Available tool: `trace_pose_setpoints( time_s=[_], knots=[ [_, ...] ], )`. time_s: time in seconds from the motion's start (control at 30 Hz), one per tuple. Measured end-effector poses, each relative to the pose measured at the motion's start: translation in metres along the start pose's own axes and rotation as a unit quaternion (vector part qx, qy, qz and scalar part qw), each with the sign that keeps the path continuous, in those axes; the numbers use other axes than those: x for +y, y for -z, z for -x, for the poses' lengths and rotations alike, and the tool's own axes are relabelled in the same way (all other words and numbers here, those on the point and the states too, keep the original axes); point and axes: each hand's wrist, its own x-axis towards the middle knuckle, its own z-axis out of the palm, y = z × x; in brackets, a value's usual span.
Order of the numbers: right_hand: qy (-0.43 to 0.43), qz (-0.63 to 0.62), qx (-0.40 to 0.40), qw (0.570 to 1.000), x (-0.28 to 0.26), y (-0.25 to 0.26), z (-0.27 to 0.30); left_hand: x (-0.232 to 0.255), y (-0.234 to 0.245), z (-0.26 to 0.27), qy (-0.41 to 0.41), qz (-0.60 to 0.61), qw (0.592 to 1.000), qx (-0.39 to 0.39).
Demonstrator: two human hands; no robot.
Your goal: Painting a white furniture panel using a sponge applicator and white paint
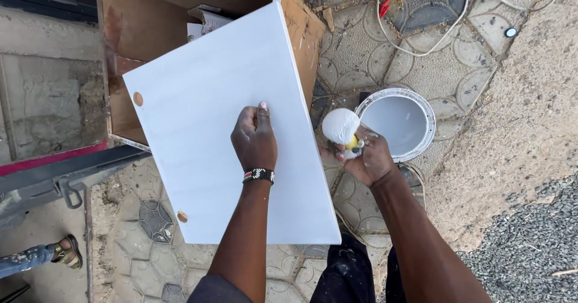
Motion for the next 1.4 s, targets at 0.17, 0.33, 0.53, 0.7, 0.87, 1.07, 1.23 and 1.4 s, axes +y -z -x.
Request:
trace_pose_setpoints(
  time_s=[0.17,0.33,0.53,0.7,0.87,1.07,1.23,1.4],
  knots=[
    [-0.007,0.038,-0.022,0.999,0.014,-0.001,0.045,-0.010,0.005,0.016,0.038,-0.052,0.998,-0.015],
    [0.062,0.214,0.140,0.965,0.000,-0.008,0.047,-0.036,0.009,-0.018,-0.065,-0.116,0.989,0.059],
    [0.177,0.579,0.160,0.780,0.002,-0.063,0.033,-0.063,-0.005,-0.053,-0.224,-0.209,0.943,0.128],
    [0.311,0.737,0.137,0.585,-0.042,-0.085,-0.032,-0.068,-0.001,-0.052,-0.228,-0.216,0.943,0.108],
    [0.393,0.704,-0.083,0.586,-0.042,-0.063,-0.012,-0.063,-0.002,-0.054,-0.239,-0.221,0.940,0.103],
    [0.281,0.747,-0.006,0.602,-0.017,-0.063,0.034,-0.066,-0.001,-0.056,-0.238,-0.242,0.936,0.094],
    [0.321,0.728,0.064,0.603,-0.044,-0.074,-0.029,-0.067,0.000,-0.053,-0.260,-0.285,0.917,0.100],
    [0.417,0.718,0.054,0.555,-0.108,-0.096,-0.132,-0.068,0.001,-0.054,-0.268,-0.284,0.916,0.095]
  ],
)
